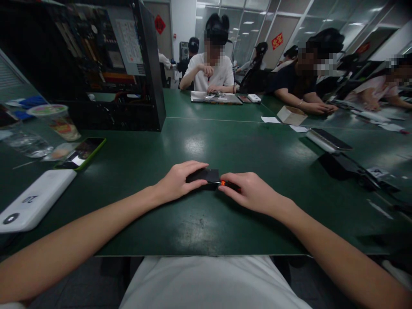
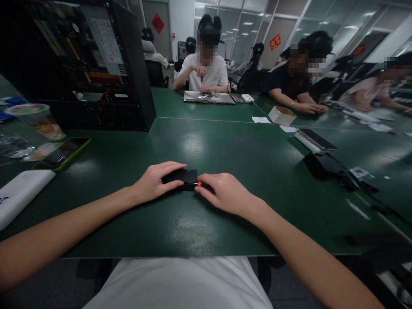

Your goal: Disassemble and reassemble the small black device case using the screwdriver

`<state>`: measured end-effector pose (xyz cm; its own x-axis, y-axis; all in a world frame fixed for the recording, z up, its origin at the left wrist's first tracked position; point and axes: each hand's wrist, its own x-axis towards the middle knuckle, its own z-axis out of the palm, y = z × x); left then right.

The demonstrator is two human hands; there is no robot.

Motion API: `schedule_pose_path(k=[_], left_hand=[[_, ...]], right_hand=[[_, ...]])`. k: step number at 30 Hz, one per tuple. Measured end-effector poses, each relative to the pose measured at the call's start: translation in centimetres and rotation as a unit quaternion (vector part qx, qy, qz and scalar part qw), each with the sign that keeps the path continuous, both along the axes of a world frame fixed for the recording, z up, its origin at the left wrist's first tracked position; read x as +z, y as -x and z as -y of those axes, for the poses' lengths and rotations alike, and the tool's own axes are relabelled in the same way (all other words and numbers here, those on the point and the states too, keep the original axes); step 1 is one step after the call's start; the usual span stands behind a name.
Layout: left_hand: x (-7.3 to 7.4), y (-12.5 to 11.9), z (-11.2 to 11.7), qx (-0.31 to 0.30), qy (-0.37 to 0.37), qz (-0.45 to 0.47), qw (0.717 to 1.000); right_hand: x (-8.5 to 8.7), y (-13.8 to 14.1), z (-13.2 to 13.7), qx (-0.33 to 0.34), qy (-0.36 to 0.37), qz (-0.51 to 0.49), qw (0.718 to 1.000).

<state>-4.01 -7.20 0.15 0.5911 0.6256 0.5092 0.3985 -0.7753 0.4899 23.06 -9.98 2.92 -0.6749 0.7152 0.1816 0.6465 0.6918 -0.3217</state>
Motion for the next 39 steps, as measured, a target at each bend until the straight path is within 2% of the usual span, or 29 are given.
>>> schedule_pose_path(k=[5,11,19,30,39], left_hand=[[0.5,0.8,-0.4,0.024,0.051,-0.046,0.997],[0.3,0.0,-0.1,0.069,0.128,-0.008,0.989],[0.5,0.3,-0.4,0.051,0.151,0.004,0.987],[0.1,-0.5,0.4,0.094,0.159,0.058,0.981],[0.4,-0.7,0.6,0.117,0.122,0.040,0.985]], right_hand=[[-0.1,-0.3,-0.1,0.006,-0.043,0.008,0.999],[-0.9,-0.1,-0.6,-0.001,-0.036,-0.028,0.999],[-1.6,0.1,-1.1,-0.005,-0.011,-0.081,0.997],[-0.7,-0.9,-0.9,0.011,-0.158,-0.004,0.987],[0.5,-2.3,-1.1,0.025,-0.212,0.038,0.976]])
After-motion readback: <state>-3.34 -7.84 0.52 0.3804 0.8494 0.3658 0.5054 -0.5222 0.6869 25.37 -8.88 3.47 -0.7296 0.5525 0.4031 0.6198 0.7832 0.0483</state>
